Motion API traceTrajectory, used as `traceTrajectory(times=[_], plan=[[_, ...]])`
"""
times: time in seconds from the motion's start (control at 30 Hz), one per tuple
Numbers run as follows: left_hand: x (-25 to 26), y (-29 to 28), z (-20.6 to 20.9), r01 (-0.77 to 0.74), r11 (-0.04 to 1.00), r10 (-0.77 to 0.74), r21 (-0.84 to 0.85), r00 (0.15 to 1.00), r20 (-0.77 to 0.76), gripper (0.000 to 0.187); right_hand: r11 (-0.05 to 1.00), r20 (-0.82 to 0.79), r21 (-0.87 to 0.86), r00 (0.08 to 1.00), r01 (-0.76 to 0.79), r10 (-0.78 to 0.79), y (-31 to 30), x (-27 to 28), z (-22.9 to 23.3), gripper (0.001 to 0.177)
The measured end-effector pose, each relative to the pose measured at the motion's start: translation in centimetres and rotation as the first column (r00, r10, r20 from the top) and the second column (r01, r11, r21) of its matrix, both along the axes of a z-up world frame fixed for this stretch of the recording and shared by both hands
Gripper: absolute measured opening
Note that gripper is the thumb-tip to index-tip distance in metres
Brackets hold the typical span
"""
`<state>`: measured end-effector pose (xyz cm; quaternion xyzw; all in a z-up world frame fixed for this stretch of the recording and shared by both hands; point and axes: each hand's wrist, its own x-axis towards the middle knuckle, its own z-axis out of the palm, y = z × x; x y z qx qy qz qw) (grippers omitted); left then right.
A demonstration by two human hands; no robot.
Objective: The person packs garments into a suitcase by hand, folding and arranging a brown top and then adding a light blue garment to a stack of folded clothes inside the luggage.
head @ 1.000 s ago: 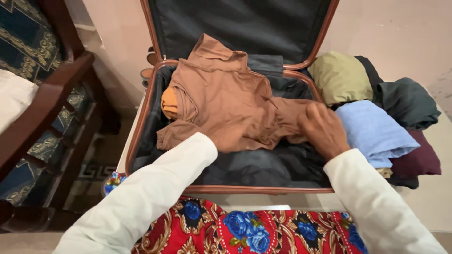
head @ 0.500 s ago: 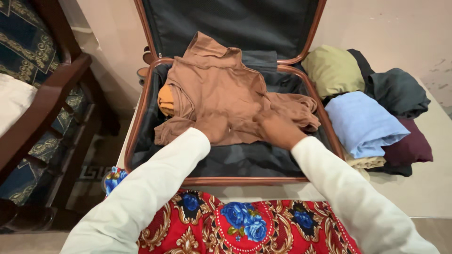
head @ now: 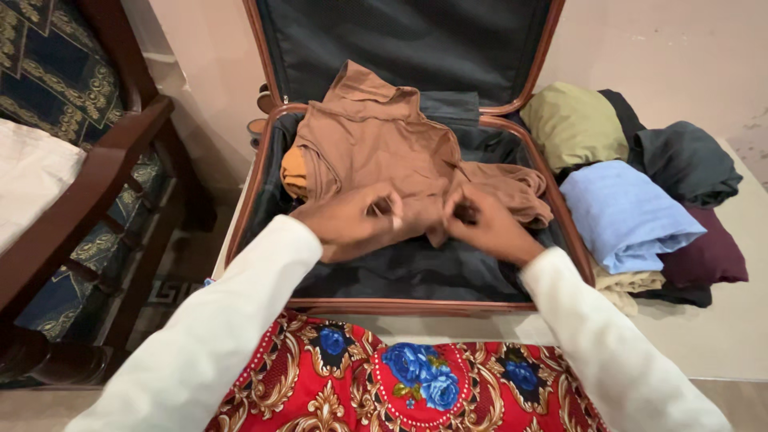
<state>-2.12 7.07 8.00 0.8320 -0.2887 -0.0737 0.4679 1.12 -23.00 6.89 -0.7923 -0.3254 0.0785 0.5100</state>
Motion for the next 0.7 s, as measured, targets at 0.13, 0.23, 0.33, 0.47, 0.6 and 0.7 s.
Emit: traceTrajectory(times=[0.13,0.23,0.33,0.47,0.6,0.7], plan=[[-3.1,1.5,4.1,0.079,0.981,-0.147,-0.177,0.901,-0.409,0.031,0.978,-0.19,-0.052,0.963,-0.203,0.19,-3.1,-4.2,3.8,0.011],[-2.0,2.2,2.9,0.026,0.993,-0.047,-0.112,0.981,-0.189,0.03,0.992,-0.189,-0.011,0.974,-0.128,0.124,-2.8,-4.4,3.5,0.018],[-0.2,2.2,-0.4,-0.082,0.979,0.089,0.185,0.996,-0.031,0.041,0.97,0.033,-0.236,0.998,0.051,-0.044,-0.6,-3.4,2.8,0.024],[0.0,2.3,-3.5,-0.149,0.726,0.125,0.671,0.989,0.085,0.053,0.83,-0.048,-0.558,0.998,0.013,-0.048,2.6,-3.5,2.7,0.03],[-1.1,2.6,-2.9,-0.155,0.656,0.134,0.739,0.987,0.087,0.056,0.683,-0.067,-0.73,0.996,-0.01,-0.057,4.2,-4.1,1.6,0.034],[-2.7,3.3,-1.5,-0.052,0.922,0.074,0.383,0.996,-0.042,0.035,0.933,-0.193,-0.342,0.98,-0.111,0.046,3.8,-3.9,-0.4,0.031]])
